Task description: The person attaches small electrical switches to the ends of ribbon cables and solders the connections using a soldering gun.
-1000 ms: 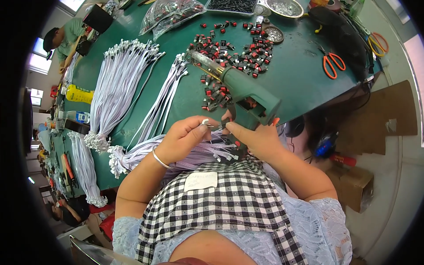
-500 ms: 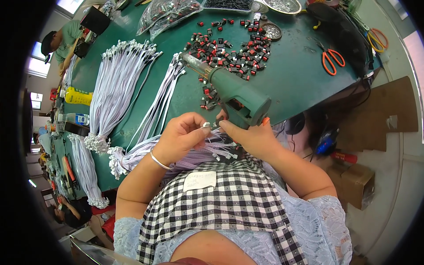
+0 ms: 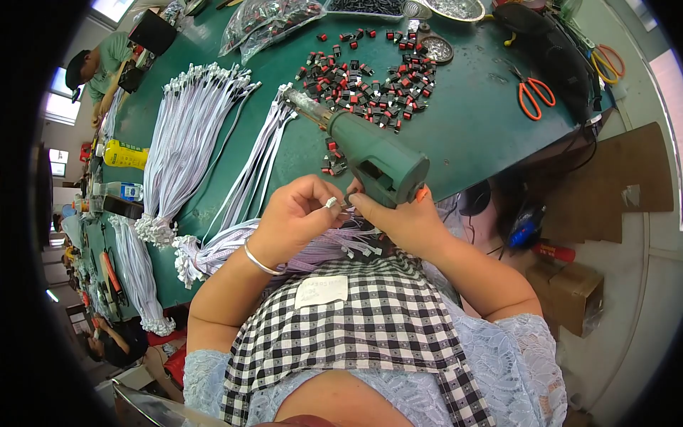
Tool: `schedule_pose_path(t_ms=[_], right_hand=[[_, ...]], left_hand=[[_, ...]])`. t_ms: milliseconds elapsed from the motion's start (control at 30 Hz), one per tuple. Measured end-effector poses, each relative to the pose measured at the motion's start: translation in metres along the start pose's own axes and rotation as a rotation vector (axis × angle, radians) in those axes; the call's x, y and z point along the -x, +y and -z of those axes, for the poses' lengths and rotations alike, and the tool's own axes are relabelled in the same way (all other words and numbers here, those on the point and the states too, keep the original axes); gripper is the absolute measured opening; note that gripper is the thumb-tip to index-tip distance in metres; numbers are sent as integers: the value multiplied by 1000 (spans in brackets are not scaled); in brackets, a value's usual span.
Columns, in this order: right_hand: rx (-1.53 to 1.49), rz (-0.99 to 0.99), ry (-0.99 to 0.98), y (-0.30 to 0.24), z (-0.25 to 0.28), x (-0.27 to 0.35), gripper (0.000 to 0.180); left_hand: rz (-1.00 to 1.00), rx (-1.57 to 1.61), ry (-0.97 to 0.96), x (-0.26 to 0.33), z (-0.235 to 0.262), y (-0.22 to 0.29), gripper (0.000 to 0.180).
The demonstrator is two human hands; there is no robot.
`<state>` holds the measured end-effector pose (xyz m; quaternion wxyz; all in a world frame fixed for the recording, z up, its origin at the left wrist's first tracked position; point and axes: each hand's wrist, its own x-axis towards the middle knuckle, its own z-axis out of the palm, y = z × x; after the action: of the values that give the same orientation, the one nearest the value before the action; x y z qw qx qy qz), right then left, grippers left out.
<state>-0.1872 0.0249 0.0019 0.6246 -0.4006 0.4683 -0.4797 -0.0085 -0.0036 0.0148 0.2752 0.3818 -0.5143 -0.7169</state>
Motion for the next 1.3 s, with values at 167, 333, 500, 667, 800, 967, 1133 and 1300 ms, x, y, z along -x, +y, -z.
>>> schedule_pose_path(t_ms=[167,333,500,667,800,967,1133,1300], right_hand=[[24,-7,-29,-3,2,-1,22],[-15,26,46,-3,0,0,27],[862,497,27,-8,36,23,38],[402,398,87,37,67,71,33],[383,488,-80,48,76,83,45],[436,354,-31,69,91,92,35],[280,310,-93,80,96,93,37],[320,287,-100,80,97,95,39]], left_hand=[[7,9,32,-1,-4,3,9],[4,-77,42,-5,0,-3,11],[28,-8,147,-3,1,-6,11],[37,9,175,-6,2,-8,9],[46,18,205,-7,3,-9,9],[26,23,217,-9,4,-8,10],[8,-8,218,-10,4,-11,10],[14,-23,227,-10,4,-14,10]])
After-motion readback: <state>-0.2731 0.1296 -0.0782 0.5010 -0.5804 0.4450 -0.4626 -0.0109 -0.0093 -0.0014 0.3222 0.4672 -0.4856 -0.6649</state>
